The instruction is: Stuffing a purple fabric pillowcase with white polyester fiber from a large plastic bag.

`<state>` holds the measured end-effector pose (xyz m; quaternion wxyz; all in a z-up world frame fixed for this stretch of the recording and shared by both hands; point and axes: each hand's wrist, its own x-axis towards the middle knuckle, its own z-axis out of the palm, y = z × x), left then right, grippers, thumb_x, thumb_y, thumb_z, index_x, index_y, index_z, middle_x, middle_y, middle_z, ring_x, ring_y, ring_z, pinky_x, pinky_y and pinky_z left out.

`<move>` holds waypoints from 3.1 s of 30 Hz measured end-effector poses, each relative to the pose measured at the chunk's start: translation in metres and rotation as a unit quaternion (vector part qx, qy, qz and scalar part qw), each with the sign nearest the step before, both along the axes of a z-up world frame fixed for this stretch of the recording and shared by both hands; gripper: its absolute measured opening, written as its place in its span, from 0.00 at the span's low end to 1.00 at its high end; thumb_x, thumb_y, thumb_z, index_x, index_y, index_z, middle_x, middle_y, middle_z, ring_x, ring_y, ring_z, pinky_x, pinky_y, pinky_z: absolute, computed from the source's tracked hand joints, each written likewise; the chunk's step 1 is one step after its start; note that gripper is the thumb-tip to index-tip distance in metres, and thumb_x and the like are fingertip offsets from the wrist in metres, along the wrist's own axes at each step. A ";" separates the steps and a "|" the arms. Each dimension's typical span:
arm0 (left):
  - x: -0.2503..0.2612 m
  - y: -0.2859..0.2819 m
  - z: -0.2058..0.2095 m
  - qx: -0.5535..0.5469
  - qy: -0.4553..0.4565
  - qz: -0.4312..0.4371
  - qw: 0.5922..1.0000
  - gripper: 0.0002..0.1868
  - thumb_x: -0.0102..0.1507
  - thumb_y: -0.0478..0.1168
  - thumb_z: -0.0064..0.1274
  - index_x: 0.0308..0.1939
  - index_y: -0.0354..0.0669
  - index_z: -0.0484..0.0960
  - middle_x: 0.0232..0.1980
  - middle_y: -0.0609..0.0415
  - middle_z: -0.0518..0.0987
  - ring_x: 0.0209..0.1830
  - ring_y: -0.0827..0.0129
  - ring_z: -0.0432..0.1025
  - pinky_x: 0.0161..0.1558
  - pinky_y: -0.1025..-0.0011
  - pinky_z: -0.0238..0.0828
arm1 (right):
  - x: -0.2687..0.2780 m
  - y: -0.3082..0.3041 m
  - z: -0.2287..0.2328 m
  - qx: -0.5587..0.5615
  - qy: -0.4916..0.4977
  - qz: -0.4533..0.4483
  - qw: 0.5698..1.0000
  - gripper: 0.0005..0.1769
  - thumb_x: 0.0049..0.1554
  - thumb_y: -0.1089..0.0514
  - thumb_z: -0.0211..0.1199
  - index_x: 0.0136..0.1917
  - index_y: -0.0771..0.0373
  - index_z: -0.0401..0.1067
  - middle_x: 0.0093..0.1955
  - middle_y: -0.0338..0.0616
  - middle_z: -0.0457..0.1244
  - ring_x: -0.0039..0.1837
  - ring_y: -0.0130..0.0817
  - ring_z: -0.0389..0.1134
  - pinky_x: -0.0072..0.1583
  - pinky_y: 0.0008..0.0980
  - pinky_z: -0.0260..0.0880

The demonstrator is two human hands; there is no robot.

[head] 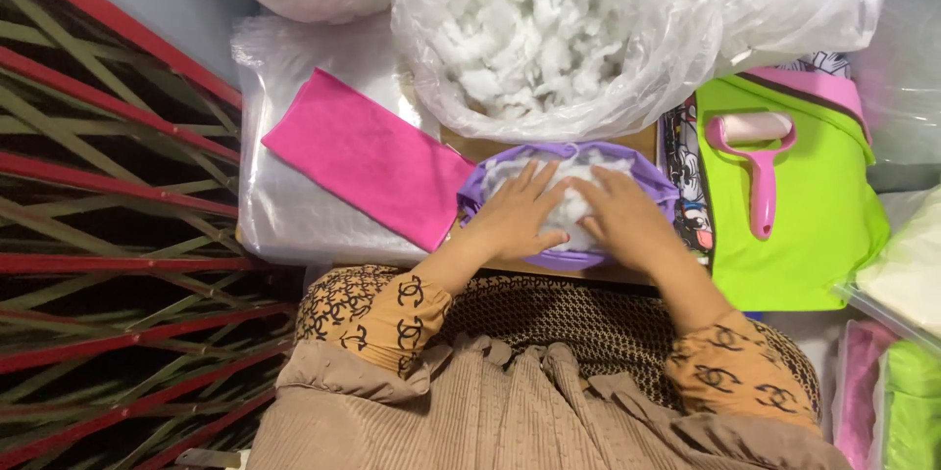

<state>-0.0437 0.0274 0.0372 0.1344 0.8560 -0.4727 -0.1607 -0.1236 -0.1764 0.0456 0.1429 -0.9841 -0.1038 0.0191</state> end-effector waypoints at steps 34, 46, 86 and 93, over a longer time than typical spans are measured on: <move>0.007 -0.028 -0.047 -0.006 -0.052 0.029 0.998 0.33 0.70 0.56 0.37 0.70 0.36 0.68 0.77 0.34 0.61 0.81 0.45 0.51 0.75 0.47 0.53 | 0.017 -0.032 -0.014 -0.060 -0.011 -0.114 0.992 0.09 0.58 0.55 0.65 0.52 0.42 0.78 0.54 0.41 0.67 0.54 0.49 0.74 0.53 0.47 0.76; 0.031 -0.003 -0.002 -0.193 -0.070 0.162 0.965 0.16 0.62 0.46 0.52 0.52 0.47 0.83 0.55 0.47 0.79 0.51 0.50 0.79 0.48 0.58 0.79 | 0.012 -0.024 0.032 0.127 -0.146 -0.163 0.968 0.15 0.56 0.60 0.69 0.57 0.48 0.80 0.51 0.43 0.68 0.54 0.48 0.72 0.54 0.45 0.73; 0.028 -0.012 -0.072 -0.049 -0.166 0.031 0.984 0.29 0.65 0.55 0.49 0.67 0.46 0.73 0.70 0.45 0.69 0.74 0.48 0.61 0.66 0.53 0.64 | 0.018 -0.022 -0.037 -0.138 -0.026 0.006 0.990 0.38 0.55 0.44 0.60 0.78 0.45 0.60 0.73 0.46 0.60 0.73 0.48 0.62 0.68 0.48 0.64; 0.026 -0.015 -0.051 -0.229 -0.270 0.049 0.934 0.32 0.66 0.59 0.45 0.68 0.43 0.71 0.68 0.41 0.71 0.71 0.47 0.66 0.64 0.55 0.68 | 0.007 -0.021 -0.001 0.040 -0.077 0.010 0.996 0.34 0.63 0.38 0.48 0.79 0.48 0.59 0.76 0.51 0.58 0.76 0.54 0.58 0.74 0.52 0.55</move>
